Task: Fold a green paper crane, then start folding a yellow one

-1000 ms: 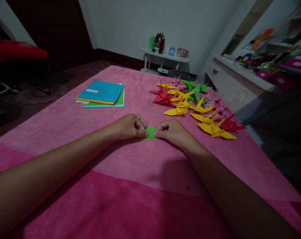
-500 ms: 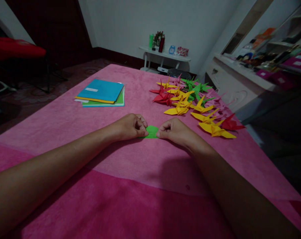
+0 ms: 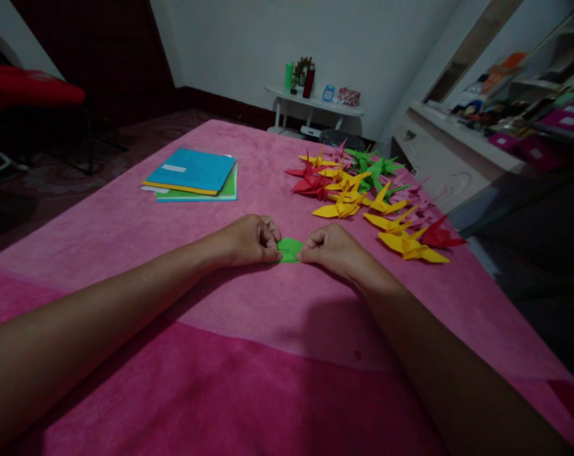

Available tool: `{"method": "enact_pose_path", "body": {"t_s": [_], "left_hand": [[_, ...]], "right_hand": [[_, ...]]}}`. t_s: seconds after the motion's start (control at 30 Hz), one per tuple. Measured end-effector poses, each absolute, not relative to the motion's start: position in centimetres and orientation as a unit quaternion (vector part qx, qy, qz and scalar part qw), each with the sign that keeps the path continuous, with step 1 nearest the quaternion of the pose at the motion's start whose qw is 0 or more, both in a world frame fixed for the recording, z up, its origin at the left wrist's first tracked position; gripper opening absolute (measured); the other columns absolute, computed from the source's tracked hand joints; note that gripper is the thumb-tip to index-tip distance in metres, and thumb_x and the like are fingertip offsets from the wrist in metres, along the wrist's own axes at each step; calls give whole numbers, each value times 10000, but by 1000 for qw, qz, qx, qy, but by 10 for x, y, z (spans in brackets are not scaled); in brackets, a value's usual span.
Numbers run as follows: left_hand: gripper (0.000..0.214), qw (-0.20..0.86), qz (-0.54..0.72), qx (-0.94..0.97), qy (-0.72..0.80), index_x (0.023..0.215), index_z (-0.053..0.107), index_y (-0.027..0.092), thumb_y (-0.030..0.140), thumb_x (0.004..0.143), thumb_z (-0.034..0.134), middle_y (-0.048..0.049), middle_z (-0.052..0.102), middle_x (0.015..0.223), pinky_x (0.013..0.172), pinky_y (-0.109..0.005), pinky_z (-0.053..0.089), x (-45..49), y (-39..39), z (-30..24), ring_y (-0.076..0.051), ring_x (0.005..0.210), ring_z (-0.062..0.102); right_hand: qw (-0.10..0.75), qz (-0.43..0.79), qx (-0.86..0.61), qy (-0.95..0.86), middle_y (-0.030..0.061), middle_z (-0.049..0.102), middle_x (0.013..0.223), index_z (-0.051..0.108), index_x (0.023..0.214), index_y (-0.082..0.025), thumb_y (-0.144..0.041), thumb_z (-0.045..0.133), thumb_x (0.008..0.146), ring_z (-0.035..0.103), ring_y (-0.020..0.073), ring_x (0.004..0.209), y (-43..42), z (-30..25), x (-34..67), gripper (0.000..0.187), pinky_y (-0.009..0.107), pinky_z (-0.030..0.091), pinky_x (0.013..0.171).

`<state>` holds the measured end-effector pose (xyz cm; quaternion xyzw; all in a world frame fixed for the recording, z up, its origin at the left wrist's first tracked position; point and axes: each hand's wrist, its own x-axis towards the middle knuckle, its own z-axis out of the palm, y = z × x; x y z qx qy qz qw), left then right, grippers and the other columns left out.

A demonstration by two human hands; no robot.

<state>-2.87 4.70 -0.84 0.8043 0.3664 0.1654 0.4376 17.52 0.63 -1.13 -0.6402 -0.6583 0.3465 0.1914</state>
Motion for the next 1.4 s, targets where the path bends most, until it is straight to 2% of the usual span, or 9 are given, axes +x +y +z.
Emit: {"method": "enact_pose_path", "body": {"t_s": [0.33, 0.5, 0.73, 0.97, 1.07, 1.2, 1.33, 1.4], "left_hand": [[167, 423, 166, 809, 372, 493, 627, 137, 153, 658, 640, -36, 591, 756, 649, -258, 407, -27, 44, -7, -129, 717, 538], [123, 404, 166, 817, 377, 526, 647, 134, 119, 647, 632, -34, 602, 757, 667, -265, 413, -25, 42, -6, -126, 705, 541], [92, 367, 181, 835, 368, 535, 646, 134, 108, 624, 649, -45, 613, 810, 677, -268, 434, -29, 42, -9, -137, 738, 562], [55, 383, 200, 841, 325, 587, 652, 148, 115, 628, 637, -41, 609, 874, 760, -270, 461, -37, 46, -10, -150, 820, 582], [59, 405, 199, 835, 314, 602, 638, 155, 100, 618, 624, -32, 616, 847, 801, -281, 462, -40, 46, -10, -161, 842, 590], [47, 436, 210, 816, 316, 614, 617, 150, 106, 607, 631, -29, 610, 864, 813, -290, 466, -43, 46, -10, -160, 848, 591], [56, 461, 227, 807, 292, 689, 611, 141, 119, 643, 634, -45, 594, 942, 824, -285, 470, -47, 45, -15, -149, 868, 590], [91, 474, 242, 793, 295, 727, 602, 140, 123, 649, 645, -51, 591, 957, 830, -284, 471, -48, 45, -18, -152, 889, 592]], "right_hand": [[148, 275, -665, -679, -35, 445, 467, 569, 529, -175, -247, 632, 659, 362, 89, 454, 4, -4, 168, 162, 242, 206, 434], [128, 263, -667, -686, -23, 487, 496, 594, 551, -168, -211, 636, 650, 395, 95, 478, 3, 0, 167, 116, 239, 234, 457], [139, 274, -660, -686, -19, 526, 522, 636, 579, -157, -221, 649, 638, 426, 94, 495, 3, 0, 171, 88, 228, 261, 470], [172, 300, -642, -685, -20, 531, 526, 629, 579, -159, -212, 655, 626, 431, 98, 508, 3, -4, 180, 76, 228, 265, 474], [197, 286, -633, -692, -26, 536, 566, 622, 632, -167, -204, 671, 623, 436, 100, 539, 1, -9, 183, 62, 226, 277, 498], [217, 232, -637, -702, -22, 569, 676, 610, 755, -188, -186, 702, 613, 471, 116, 611, 0, -12, 185, 170, 227, 302, 541], [175, 200, -644, -717, 4, 624, 801, 613, 862, -208, -171, 732, 601, 521, 143, 703, 0, -5, 180, 289, 239, 317, 578], [145, 186, -657, -716, 9, 628, 800, 624, 855, -213, -196, 738, 603, 520, 151, 708, 1, 0, 179, 277, 244, 304, 573]]}}
